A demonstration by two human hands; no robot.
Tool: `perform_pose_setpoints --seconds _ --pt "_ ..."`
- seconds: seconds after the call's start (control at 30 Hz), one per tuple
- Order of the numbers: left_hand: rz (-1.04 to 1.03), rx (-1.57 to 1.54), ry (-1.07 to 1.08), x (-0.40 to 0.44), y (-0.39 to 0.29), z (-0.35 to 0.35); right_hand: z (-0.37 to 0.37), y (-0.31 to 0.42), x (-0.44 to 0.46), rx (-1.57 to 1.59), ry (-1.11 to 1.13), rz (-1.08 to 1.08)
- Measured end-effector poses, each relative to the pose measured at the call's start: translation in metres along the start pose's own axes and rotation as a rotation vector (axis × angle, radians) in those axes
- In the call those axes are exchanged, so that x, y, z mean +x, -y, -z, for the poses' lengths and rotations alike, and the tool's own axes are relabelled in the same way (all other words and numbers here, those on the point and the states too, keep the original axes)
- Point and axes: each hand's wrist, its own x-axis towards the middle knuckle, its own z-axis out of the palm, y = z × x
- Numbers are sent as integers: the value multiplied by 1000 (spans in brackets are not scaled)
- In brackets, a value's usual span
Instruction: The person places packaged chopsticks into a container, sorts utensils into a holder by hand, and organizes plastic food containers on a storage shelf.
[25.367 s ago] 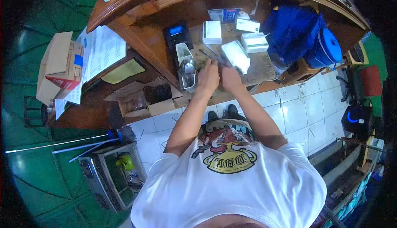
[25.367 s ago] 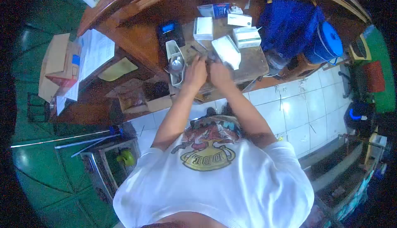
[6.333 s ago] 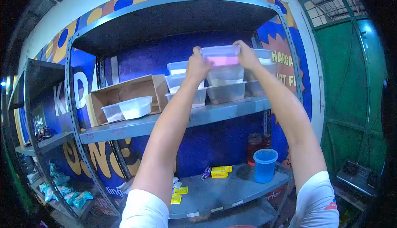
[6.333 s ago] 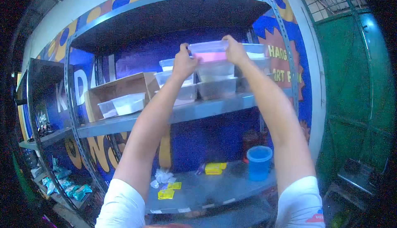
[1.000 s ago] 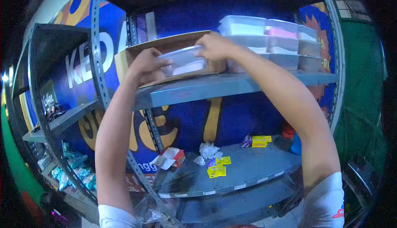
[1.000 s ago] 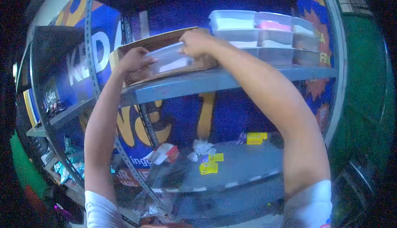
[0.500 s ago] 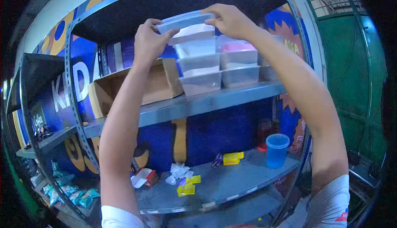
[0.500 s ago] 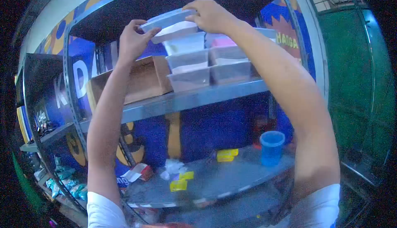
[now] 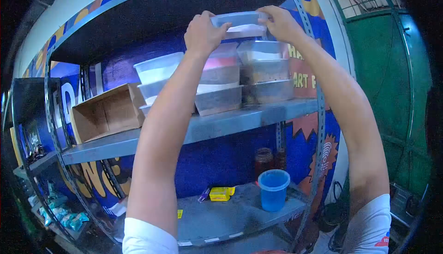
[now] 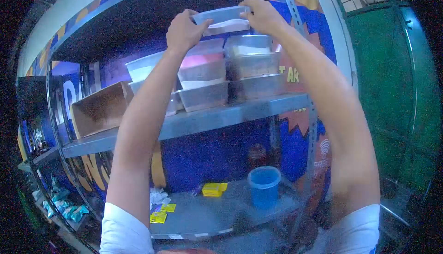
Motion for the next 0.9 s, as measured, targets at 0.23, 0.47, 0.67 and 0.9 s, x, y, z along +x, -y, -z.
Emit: perform_pose_setpoints --seconds 0.23,0.47,0.67,0.9 --pt "-22 138 12 16 -20 -61 -8 -54 -11 -49 21 -178" --pt "30 238 103 28 -17 -95 -60 -98 -8 -165 -160 -154" --pt "-31 416 317 39 -10 -110 -91 -109 -19 -247 34 -239" --pt "-1 393 432 48 -14 -112 -88 -100 -15 -98 53 -428"
